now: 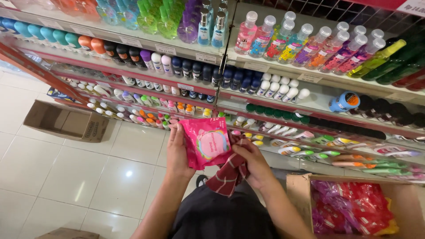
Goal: Cleaning store items with a cloth and restocking them on the shelves.
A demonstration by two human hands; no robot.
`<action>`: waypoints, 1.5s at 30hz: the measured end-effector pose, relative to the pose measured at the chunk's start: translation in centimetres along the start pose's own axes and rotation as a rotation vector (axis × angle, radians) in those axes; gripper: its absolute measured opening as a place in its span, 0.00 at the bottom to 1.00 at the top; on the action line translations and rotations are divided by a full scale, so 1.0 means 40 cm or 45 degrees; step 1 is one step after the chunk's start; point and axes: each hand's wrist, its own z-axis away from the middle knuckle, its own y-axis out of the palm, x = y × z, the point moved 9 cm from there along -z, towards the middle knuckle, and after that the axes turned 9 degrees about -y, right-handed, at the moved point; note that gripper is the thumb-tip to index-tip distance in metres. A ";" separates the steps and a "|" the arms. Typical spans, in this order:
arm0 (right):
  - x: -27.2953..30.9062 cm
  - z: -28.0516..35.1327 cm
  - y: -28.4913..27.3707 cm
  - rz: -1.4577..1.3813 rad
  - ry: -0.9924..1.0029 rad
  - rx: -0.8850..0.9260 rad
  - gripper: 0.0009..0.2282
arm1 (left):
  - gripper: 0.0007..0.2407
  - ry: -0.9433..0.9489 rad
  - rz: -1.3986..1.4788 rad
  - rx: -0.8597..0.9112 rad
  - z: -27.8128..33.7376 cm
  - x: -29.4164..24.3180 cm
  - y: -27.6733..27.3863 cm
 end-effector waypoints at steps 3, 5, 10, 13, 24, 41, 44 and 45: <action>-0.011 0.015 0.001 0.178 0.081 -0.080 0.09 | 0.05 0.024 -0.013 0.024 0.001 0.011 0.010; 0.034 0.014 0.040 0.332 -0.265 0.102 0.10 | 0.05 0.085 -0.047 -0.013 0.002 0.008 0.009; 0.198 0.069 0.143 0.759 -0.520 0.147 0.08 | 0.13 0.590 -0.798 0.058 0.092 -0.147 0.136; 0.279 0.105 0.180 1.152 -0.665 0.135 0.11 | 0.18 0.875 -1.471 0.264 0.160 -0.166 0.275; 0.346 0.143 0.187 1.033 -0.708 0.080 0.12 | 0.07 0.747 -1.656 0.461 0.158 -0.091 0.272; 0.280 0.242 0.337 1.484 -1.254 0.268 0.12 | 0.05 1.019 -1.525 0.207 0.211 -0.050 0.272; 0.252 0.223 0.316 1.539 -1.074 0.348 0.14 | 0.05 1.020 -1.486 0.242 0.214 -0.045 0.271; 0.253 0.223 0.303 1.536 -1.072 0.353 0.14 | 0.05 1.021 -1.488 0.237 0.218 -0.041 0.259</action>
